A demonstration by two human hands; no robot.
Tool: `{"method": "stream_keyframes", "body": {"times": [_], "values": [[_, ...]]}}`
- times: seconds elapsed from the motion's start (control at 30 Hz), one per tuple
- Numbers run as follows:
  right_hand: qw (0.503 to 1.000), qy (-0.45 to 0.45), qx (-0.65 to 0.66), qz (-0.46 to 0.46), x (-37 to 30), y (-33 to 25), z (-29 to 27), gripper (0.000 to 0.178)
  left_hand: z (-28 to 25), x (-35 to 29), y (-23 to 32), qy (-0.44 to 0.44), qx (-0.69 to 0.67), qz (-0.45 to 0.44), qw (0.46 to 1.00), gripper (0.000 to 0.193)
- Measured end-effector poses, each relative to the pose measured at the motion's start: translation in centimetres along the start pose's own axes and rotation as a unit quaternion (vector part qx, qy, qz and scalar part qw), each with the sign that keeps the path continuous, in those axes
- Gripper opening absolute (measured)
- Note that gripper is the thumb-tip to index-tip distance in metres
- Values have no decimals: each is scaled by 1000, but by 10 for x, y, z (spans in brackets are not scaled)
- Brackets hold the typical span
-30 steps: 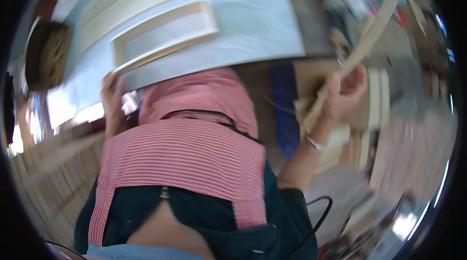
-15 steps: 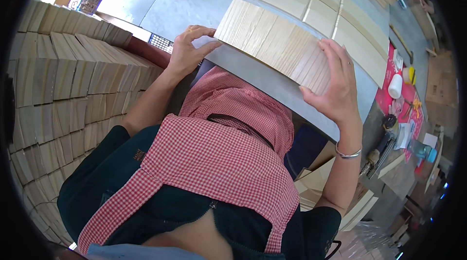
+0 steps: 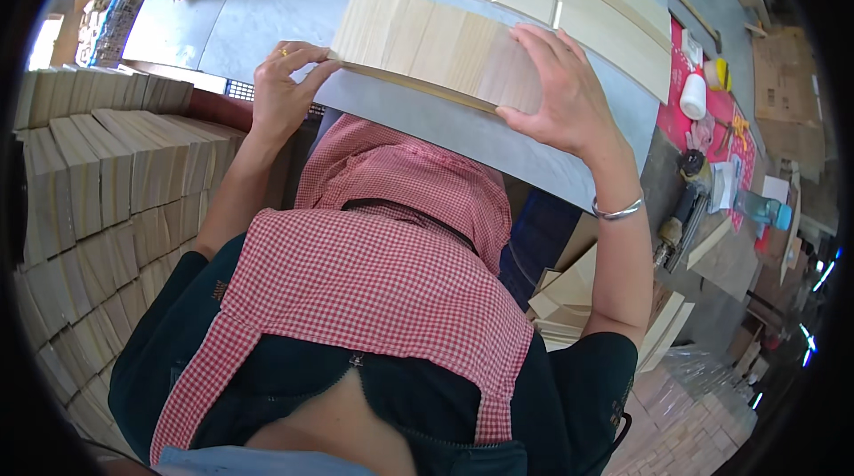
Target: The recorder assembles wooden boxes by applying glue to wooden slats and securing them with a pneumatic nail gun.
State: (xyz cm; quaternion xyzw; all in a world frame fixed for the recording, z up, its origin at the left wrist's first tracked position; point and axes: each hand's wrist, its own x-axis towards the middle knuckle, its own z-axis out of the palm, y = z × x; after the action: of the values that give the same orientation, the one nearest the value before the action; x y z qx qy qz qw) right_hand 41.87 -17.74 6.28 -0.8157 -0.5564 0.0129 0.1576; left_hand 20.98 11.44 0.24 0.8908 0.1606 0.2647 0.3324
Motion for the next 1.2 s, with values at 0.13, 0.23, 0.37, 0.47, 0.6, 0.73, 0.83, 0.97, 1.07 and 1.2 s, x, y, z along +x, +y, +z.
{"method": "stream_keyframes", "body": {"times": [0.13,0.23,0.37,0.47,0.6,0.73,0.83,0.97,1.07,1.2], "values": [[1000,-11,-8,5,-2,1,4,84,0,2,1,-6,9,9,1000,15],[1000,-17,-9,17,-7,1,7,82,0,4,3,-20,15,20,999,15],[996,62,-54,27,-14,-4,5,73,-2,2,-6,-21,55,36,998,14],[966,223,75,107,-48,6,1,46,-3,3,-2,-28,64,41,997,15],[937,209,115,255,-92,-14,11,7,-4,6,3,-42,78,48,995,15],[935,197,126,267,-94,-27,28,8,-5,6,5,-48,96,41,993,16],[944,186,77,261,-90,-28,30,6,-7,7,4,-54,98,55,992,15],[953,183,39,236,-91,-23,33,5,-8,7,5,-57,93,56,992,14],[959,183,17,217,-93,-19,35,5,-7,5,5,-61,87,52,993,14],[963,194,10,186,-94,-14,39,6,-9,7,2,-58,88,43,994,12]]}}
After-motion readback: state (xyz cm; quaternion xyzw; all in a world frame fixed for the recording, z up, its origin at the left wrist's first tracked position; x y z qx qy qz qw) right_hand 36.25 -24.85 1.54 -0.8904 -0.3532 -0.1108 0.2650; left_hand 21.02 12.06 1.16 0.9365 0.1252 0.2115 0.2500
